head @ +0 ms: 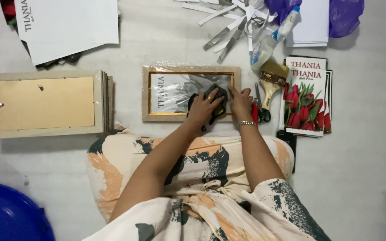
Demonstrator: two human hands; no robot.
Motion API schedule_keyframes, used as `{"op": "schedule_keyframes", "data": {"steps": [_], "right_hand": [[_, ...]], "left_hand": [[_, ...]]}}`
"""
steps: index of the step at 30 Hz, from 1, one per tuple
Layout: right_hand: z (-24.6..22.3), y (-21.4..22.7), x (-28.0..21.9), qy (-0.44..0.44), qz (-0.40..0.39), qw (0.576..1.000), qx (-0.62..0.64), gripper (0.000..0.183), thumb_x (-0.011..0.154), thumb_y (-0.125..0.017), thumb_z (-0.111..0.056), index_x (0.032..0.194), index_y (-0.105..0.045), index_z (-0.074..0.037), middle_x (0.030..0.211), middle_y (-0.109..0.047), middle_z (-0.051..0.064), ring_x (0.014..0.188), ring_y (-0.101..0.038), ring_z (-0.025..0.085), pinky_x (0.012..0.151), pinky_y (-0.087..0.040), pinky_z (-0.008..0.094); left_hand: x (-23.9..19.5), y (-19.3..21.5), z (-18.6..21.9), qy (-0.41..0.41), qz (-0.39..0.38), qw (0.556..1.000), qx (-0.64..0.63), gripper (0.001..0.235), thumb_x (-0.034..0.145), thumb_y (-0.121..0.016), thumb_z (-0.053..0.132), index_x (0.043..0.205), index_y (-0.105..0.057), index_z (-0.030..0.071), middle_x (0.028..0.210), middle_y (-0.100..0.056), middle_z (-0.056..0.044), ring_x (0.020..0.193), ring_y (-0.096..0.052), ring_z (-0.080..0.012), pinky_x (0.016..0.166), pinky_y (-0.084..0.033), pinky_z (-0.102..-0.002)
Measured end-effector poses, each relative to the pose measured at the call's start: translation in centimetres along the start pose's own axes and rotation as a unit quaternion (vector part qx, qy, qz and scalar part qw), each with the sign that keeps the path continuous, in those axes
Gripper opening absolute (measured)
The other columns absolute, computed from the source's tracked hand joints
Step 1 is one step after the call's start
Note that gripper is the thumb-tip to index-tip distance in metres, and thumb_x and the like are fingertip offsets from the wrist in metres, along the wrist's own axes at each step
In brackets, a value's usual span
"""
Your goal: Cleaning, finishing, and wrapping picture frames in plastic film for packaging.
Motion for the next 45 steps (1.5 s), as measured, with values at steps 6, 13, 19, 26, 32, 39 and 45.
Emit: {"op": "schedule_keyframes", "data": {"steps": [6,13,19,26,32,39,45], "right_hand": [[-1.3,1.3,-1.9,0.007,0.002,1.0,0.015,0.054,0.101,-0.055,-0.013,0.144,-0.053,-0.045,0.13,-0.037,0.015,0.119,-0.047,0.047,0.092,-0.055,0.062],[-1.9,2.3,-2.8,-0.008,-0.013,1.0,0.025,0.053,0.104,-0.049,-0.013,0.146,-0.052,-0.045,0.133,-0.035,0.015,0.123,-0.045,0.046,0.1,-0.05,0.059],[-2.6,2.5,-2.9,-0.018,-0.016,1.0,-0.014,0.053,0.104,-0.049,-0.014,0.147,-0.051,-0.044,0.131,-0.037,0.015,0.122,-0.047,0.048,0.103,-0.049,0.058],[-2.4,2.5,-3.2,-0.019,-0.029,0.999,0.016,0.056,0.104,-0.051,-0.013,0.149,-0.049,-0.044,0.134,-0.035,0.016,0.125,-0.044,0.049,0.102,-0.049,0.062],[-2.5,2.4,-3.4,-0.016,-0.022,0.999,0.019,0.055,0.104,-0.049,-0.012,0.15,-0.05,-0.04,0.133,-0.034,0.016,0.123,-0.045,0.049,0.099,-0.049,0.062],[-1.8,1.7,-2.6,-0.018,-0.026,0.999,0.018,0.055,0.105,-0.049,-0.013,0.151,-0.048,-0.042,0.134,-0.035,0.019,0.124,-0.045,0.051,0.1,-0.049,0.062],[-1.9,1.9,-2.9,-0.024,-0.036,0.999,0.021,0.053,0.105,-0.05,-0.015,0.15,-0.049,-0.043,0.135,-0.036,0.019,0.125,-0.046,0.05,0.101,-0.049,0.061]], "left_hand": [[0.8,-2.3,-8.4,0.012,0.144,0.986,0.088,0.044,0.087,-0.071,0.027,0.129,-0.065,0.037,0.138,-0.062,-0.003,0.091,-0.066,-0.0334,0.059,-0.058,-0.037],[-4.9,2.8,-20.2,0.118,0.093,0.969,0.196,0.05,0.088,-0.068,0.014,0.132,-0.065,0.038,0.141,-0.061,-0.006,0.094,-0.064,-0.0387,0.061,-0.06,-0.04],[-2.4,2.1,-9.9,0.146,0.123,0.979,0.076,0.046,0.093,-0.065,0.015,0.135,-0.062,0.033,0.143,-0.056,-0.01,0.094,-0.068,-0.039,0.062,-0.063,-0.043],[-3.9,-1.9,-3.3,0.042,0.091,0.994,0.042,0.055,0.088,-0.059,0.02,0.14,-0.057,0.038,0.15,-0.052,-0.003,0.105,-0.062,-0.0412,0.073,-0.054,-0.045],[-8.0,-0.4,-17.8,0.159,0.033,0.981,0.105,0.058,0.094,-0.058,0.019,0.147,-0.051,0.039,0.148,-0.054,-0.005,0.107,-0.062,-0.043,0.074,-0.058,-0.046],[-7.4,5.9,-12.7,0.161,-0.012,0.985,0.06,0.054,0.094,-0.062,0.02,0.146,-0.054,0.029,0.151,-0.051,-0.014,0.11,-0.06,-0.0474,0.077,-0.057,-0.049],[-11.2,-2.7,-13.1,0.069,-0.052,0.995,0.049,0.05,0.097,-0.058,0.028,0.144,-0.051,0.043,0.155,-0.046,-0.001,0.106,-0.059,-0.0397,0.073,-0.056,-0.044]]}}
Point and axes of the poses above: each hand's wrist, its own x-axis towards the middle knuckle, its own y-axis out of the back of the hand, z = x × y, the point moved 10 cm from there along x, towards the middle knuckle
